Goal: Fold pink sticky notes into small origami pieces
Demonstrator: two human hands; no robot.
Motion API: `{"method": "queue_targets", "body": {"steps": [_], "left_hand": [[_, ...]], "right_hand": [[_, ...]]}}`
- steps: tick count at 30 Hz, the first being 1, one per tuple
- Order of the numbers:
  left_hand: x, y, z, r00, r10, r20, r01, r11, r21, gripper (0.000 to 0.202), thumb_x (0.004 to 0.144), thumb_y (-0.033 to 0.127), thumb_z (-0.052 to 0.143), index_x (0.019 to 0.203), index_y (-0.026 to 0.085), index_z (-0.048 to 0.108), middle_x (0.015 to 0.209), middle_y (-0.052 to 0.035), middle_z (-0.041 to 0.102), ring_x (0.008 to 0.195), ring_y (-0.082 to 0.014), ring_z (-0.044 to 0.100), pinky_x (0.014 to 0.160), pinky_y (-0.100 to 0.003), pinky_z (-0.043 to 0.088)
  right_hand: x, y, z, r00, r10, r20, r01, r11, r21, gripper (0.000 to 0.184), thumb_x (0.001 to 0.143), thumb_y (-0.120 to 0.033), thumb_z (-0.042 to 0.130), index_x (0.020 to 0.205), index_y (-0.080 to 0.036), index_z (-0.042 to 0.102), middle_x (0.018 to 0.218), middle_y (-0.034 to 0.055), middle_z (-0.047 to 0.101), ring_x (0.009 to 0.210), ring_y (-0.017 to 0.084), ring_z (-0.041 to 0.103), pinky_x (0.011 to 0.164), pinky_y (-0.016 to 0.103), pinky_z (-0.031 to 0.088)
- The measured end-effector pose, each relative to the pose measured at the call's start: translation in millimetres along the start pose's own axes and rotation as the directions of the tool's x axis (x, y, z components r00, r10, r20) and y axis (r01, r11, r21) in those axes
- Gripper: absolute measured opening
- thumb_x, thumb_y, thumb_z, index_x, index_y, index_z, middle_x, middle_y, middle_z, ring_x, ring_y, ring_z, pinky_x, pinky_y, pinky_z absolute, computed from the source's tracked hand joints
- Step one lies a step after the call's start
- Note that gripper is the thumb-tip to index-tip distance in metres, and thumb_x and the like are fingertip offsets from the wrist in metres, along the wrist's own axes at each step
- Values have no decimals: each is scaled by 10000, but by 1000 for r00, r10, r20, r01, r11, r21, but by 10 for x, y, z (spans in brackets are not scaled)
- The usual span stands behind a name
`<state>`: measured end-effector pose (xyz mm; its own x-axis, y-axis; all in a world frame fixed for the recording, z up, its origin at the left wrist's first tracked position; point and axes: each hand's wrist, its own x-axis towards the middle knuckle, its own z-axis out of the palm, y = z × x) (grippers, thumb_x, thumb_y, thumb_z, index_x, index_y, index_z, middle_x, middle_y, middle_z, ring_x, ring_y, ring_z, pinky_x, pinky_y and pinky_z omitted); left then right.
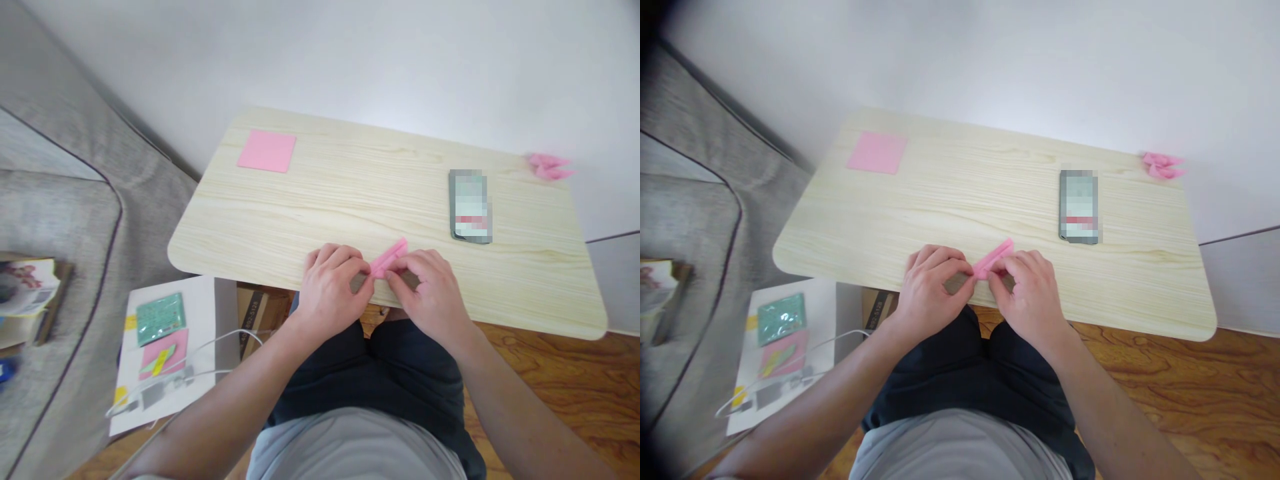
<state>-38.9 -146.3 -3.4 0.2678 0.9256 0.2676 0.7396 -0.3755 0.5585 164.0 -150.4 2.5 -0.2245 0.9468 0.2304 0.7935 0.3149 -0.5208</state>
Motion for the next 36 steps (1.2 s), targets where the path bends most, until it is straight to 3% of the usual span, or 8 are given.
{"method": "queue_targets", "body": {"steps": [36], "left_hand": [[31, 77, 43, 998, -61, -28, 62, 997, 44, 82, 896, 264, 691, 815, 250, 689, 1031, -21, 745, 1076, -244, 604, 972, -443, 420]], "right_hand": [[-88, -128, 214, 984, 44, -171, -69, 987, -142, 105, 932, -256, 653, 846, -250, 592, 875, 67, 654, 928, 287, 547, 835, 453, 394]]}}
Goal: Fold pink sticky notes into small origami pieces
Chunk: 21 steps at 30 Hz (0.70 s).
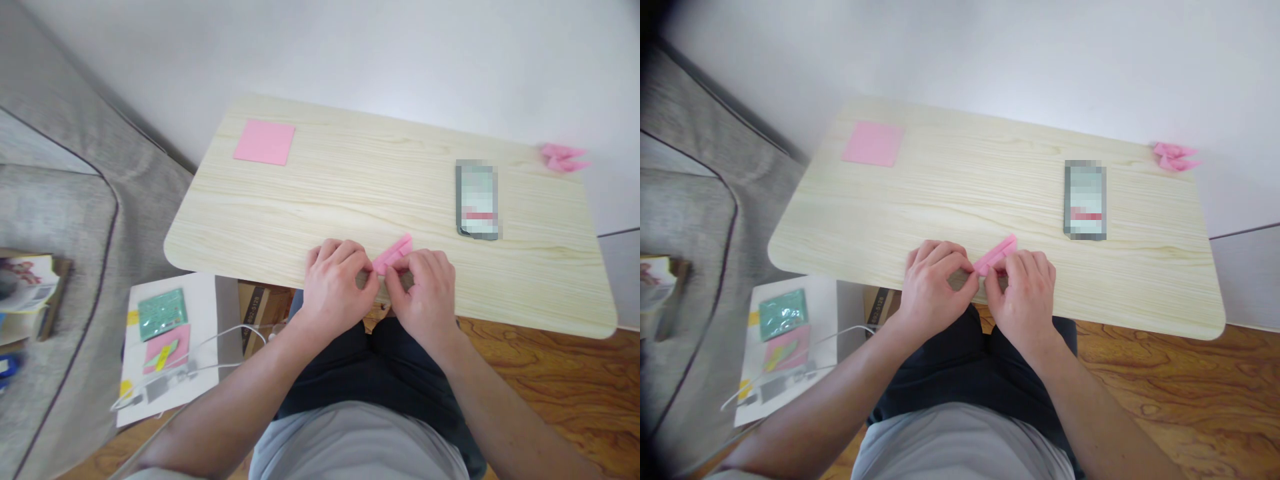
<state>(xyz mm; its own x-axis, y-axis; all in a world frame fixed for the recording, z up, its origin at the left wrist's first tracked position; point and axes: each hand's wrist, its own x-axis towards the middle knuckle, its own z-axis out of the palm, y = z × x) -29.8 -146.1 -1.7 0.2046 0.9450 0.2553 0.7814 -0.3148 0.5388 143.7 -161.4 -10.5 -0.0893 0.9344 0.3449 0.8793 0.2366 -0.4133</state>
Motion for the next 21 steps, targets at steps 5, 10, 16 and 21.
{"method": "queue_targets", "body": {"steps": [5, 10, 16, 21], "left_hand": [[14, 22, -1, 1000, -12, 11, 12, 1000, 16, 134, 916, 310, 685, 798, 247, 680, 1007, -27, 738, 1075, -251, 595, 966, -450, 415], [22, 24, 9, 1000, -8, 7, 8, 1000, 30, 184, 942, 344, 673, 788, 244, 668, 1022, -26, 742, 1070, -255, 591, 953, -455, 410], [12, 25, 12, 1000, -6, 9, 5, 1000, 29, 173, 932, 356, 687, 795, 251, 672, 1026, -26, 742, 1076, -258, 589, 962, -459, 410], [3, 22, 7, 1000, -6, 12, 6, 1000, 22, 161, 924, 362, 700, 805, 257, 671, 1043, -23, 743, 1079, -261, 588, 965, -461, 413]], "right_hand": [[-12, -9, 22, 1000, 17, -10, -17, 1000, -15, 131, 945, -302, 647, 844, -250, 583, 869, 68, 657, 933, 290, 548, 834, 459, 390], [-20, -11, 47, 999, 13, -43, -14, 1000, -23, 152, 944, -298, 645, 827, -251, 559, 855, 67, 655, 923, 290, 542, 828, 458, 391], [-30, -24, 68, 998, 27, -60, -27, 1000, -6, 147, 931, -273, 647, 828, -256, 542, 842, 64, 644, 911, 291, 537, 824, 460, 401], [-23, -23, 70, 998, 23, -57, -23, 1000, 6, 158, 938, -267, 630, 822, -258, 523, 839, 69, 636, 906, 289, 528, 834, 469, 407]]}}
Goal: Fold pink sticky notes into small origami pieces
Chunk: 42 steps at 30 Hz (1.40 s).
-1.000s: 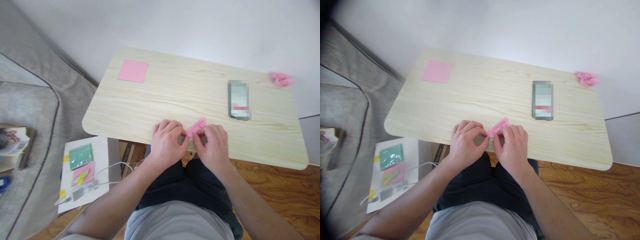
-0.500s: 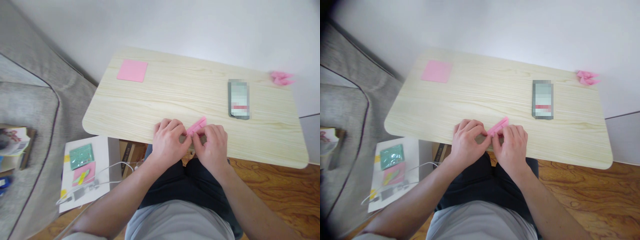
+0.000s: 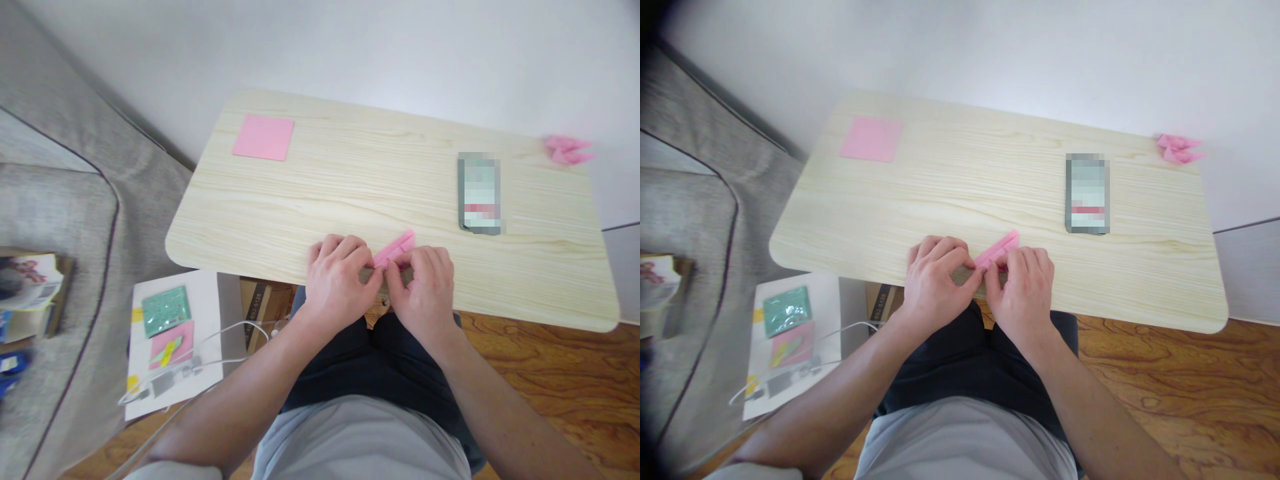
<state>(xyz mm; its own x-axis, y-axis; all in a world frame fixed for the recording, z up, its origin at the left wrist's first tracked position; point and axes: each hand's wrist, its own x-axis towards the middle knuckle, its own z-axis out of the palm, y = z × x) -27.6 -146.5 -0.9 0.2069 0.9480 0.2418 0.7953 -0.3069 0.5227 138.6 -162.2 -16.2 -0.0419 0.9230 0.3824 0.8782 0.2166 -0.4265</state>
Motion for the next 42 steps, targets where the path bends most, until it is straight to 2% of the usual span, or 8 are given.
{"method": "queue_targets", "body": {"steps": [12, 18, 23, 26, 31, 37, 42], "left_hand": [[19, 14, -5, 1000, -14, 19, 14, 1000, 0, 161, 927, 315, 676, 783, 248, 654, 1067, -13, 728, 1079, -257, 573, 959, -468, 418], [36, 57, -2, 999, -26, 45, 24, 999, 33, 155, 920, 308, 672, 786, 244, 624, 999, -40, 708, 1060, -280, 556, 939, -483, 411], [29, 70, 0, 998, -27, 64, 26, 1000, 15, 62, 941, 300, 647, 947, 291, 708, 1024, -35, 695, 1061, -274, 549, 938, -482, 395], [22, 65, 5, 997, -16, 78, 17, 1000, -12, 173, 977, 309, 600, 1052, 346, 751, 1044, -30, 690, 1069, -265, 549, 945, -475, 392], [17, 54, 16, 997, -16, 79, 17, 1000, -22, 190, 961, 297, 620, 1041, 367, 779, 1048, -30, 683, 1070, -263, 547, 958, -476, 394], [19, 54, 17, 997, -14, 80, 16, 1000, -26, 168, 949, 290, 634, 1012, 346, 780, 1054, -36, 687, 1068, -264, 549, 949, -477, 400], [19, 54, 10, 996, -18, 89, 20, 1000, -18, 171, 953, 289, 634, 1012, 350, 782, 1057, -27, 682, 1077, -253, 552, 957, -466, 393]], "right_hand": [[-6, -2, -3, 1000, 15, 12, -15, 1000, 1, 150, 944, -275, 633, 837, -256, 528, 848, 70, 637, 917, 289, 521, 829, 464, 393], [6, 16, -32, 999, 22, 33, -23, 999, 28, 114, 941, -266, 636, 853, -254, 565, 860, 67, 649, 916, 287, 540, 833, 465, 403], [5, 34, -76, 998, 33, 56, -38, 995, 95, 32, 957, -259, 637, 971, -257, 609, 936, 65, 694, 960, 289, 573, 866, 469, 429], [4, 46, -87, 997, 49, 57, -56, 990, 128, 77, 956, -249, 638, 1022, -260, 601, 966, 56, 704, 966, 281, 581, 890, 469, 442], [7, 74, -115, 995, 56, 77, -68, 983, 170, 85, 957, -246, 620, 1034, -261, 587, 1010, 69, 690, 983, 282, 587, 892, 469, 459], [19, 117, -175, 996, 51, 70, -67, 965, 254, 169, 917, -157, 609, 1067, -233, 596, 1037, 81, 627, 988, 257, 605, 891, 440, 503], [-31, 203, -171, 1000, 15, 5, -16, 988, 151, 326, 926, -259, 691, 1245, -213, 641, 1186, 122, 657, 1138, 297, 598, 1010, 496, 489]]}}
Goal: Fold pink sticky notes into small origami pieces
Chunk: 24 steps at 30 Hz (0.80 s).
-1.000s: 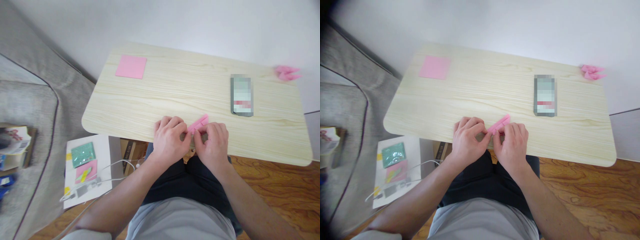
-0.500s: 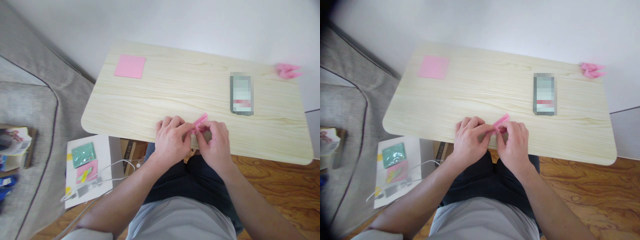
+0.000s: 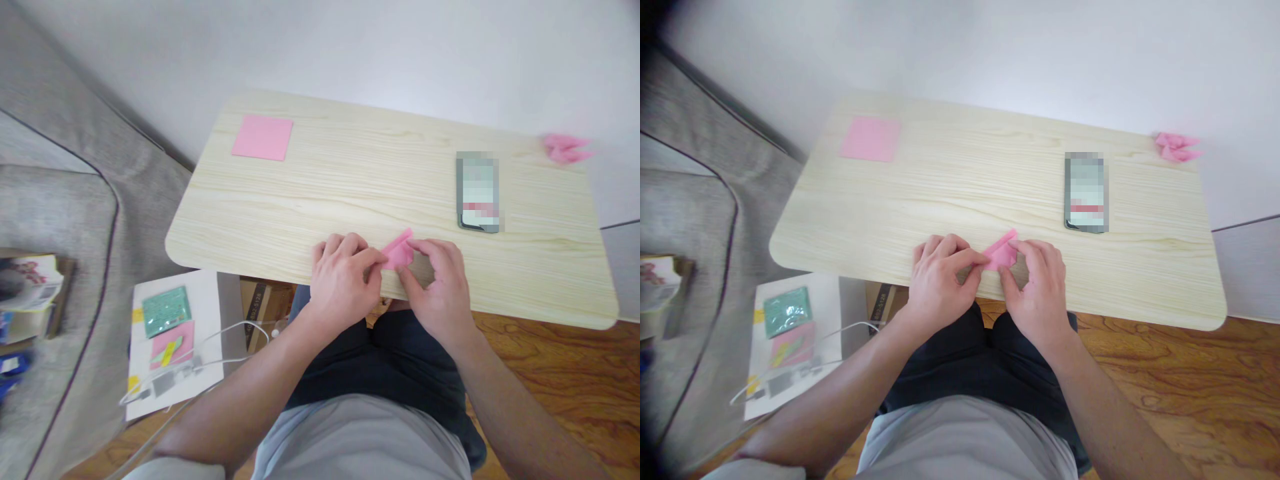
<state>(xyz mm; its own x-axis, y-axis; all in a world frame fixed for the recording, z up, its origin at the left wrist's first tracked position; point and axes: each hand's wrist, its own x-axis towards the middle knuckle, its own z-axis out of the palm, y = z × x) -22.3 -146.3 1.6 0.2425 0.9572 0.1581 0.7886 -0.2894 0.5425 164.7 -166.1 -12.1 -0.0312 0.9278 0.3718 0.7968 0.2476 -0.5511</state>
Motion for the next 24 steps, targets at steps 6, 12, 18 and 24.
{"method": "queue_targets", "body": {"steps": [6, 12, 18, 24], "left_hand": [[-3, -4, 2, 1000, 3, -2, -3, 1000, 10, 159, 945, 294, 651, 1012, 352, 783, 1065, -17, 684, 1087, -249, 553, 965, -457, 391], [-5, -15, 27, 1000, 14, -21, -14, 1000, 3, 170, 955, 272, 642, 1008, 353, 782, 1060, -16, 691, 1086, -248, 559, 955, -458, 392], [-6, -17, 54, 998, 25, -62, -24, 1000, 18, 207, 954, 247, 629, 1035, 359, 783, 1073, -27, 689, 1084, -257, 569, 940, -466, 401], [26, 15, 66, 995, 40, -97, -33, 997, 75, 316, 956, 218, 582, 1206, 354, 719, 1138, -38, 695, 1113, -279, 573, 923, -481, 422]], "right_hand": [[-111, 67, 3, 997, -79, 25, 82, 980, -181, 312, 959, -313, 687, 1264, -250, 703, 1303, 83, 695, 1209, 314, 584, 1073, 523, 440], [-226, 11, -13, 995, -64, 73, 82, 958, -274, 399, 995, -366, 639, 1374, -243, 655, 1418, 85, 663, 1306, 332, 549, 1115, 527, 396], [-398, -73, -11, 993, -79, 91, 106, 936, -337, 594, 1005, -453, 609, 1540, -220, 502, 1541, 132, 572, 1432, 380, 467, 1195, 610, 260], [-525, -108, 6, 993, -79, 87, 105, 930, -353, 700, 1014, -522, 557, 1612, -196, 395, 1602, 158, 503, 1512, 394, 385, 1224, 644, 203]]}}
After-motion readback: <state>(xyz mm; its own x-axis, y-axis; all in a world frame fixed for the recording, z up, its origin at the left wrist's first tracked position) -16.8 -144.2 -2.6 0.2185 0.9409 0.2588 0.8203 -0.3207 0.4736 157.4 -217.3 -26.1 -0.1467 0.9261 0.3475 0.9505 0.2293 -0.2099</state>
